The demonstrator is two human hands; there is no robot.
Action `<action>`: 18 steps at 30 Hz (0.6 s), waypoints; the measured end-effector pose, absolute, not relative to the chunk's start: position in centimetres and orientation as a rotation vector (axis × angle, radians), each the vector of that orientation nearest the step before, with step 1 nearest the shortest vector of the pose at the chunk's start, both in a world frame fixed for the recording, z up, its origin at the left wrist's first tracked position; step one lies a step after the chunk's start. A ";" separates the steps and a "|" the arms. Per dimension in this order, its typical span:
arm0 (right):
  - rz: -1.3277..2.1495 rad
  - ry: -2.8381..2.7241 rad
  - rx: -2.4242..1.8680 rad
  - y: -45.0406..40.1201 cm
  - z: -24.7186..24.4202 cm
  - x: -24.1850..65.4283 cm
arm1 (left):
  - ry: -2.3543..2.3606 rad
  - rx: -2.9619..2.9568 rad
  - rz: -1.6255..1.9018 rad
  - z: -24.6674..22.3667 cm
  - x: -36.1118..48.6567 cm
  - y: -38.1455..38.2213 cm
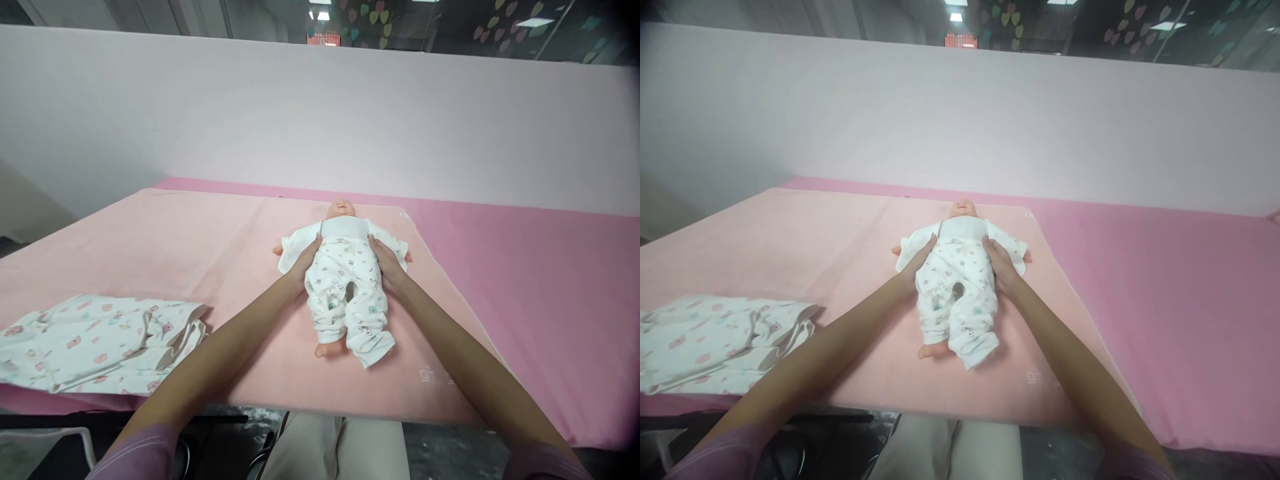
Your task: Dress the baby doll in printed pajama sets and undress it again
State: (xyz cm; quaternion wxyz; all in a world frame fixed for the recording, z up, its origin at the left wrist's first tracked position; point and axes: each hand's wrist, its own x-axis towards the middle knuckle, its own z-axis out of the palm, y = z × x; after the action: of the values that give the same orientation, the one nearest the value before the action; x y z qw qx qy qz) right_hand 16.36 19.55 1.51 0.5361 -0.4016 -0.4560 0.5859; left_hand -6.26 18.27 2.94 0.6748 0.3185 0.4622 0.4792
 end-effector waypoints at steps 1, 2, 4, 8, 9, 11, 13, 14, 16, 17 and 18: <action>1.367 -1.160 -0.991 19.8 1.9 16.7 | 1.032 0.714 1.069 2.7 -6.4 18.3; 1.328 -1.254 -1.038 20.1 2.3 17.2 | 1.015 0.731 1.068 2.4 -6.6 18.3; 1.229 -1.459 -1.130 20.4 3.3 18.0 | 0.976 0.804 1.080 2.0 -7.2 18.3; 1.142 -1.775 -1.123 21.1 6.0 18.6 | 0.998 1.189 1.113 3.4 -8.4 19.1; 1.145 -1.826 -1.104 21.3 6.7 18.4 | 1.009 1.323 1.105 4.2 -8.5 19.5; 1.149 -1.870 -1.098 22.0 7.7 18.0 | 1.010 1.533 1.068 5.7 -8.4 20.3; 1.109 -1.813 -1.146 22.8 7.7 17.6 | 1.021 1.588 1.064 6.4 -8.0 21.1; 1.065 -1.761 -1.187 23.1 7.2 17.4 | 1.042 1.565 1.083 6.4 -7.7 21.3; 0.947 -1.640 -1.288 23.5 5.4 17.2 | 1.121 1.468 1.137 5.5 -7.2 21.6; 0.899 -1.574 -1.339 23.5 4.3 17.1 | 1.170 1.408 1.162 4.8 -6.9 21.7; 0.877 -1.503 -1.378 23.5 3.0 17.1 | 1.213 1.346 1.176 4.1 -6.8 21.6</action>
State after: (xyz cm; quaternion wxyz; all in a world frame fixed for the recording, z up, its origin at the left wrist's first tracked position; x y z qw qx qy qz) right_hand 17.06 23.47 3.04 0.4448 -0.5559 -0.6066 0.3539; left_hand -6.76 21.61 4.07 0.4713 0.5496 0.4951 0.4803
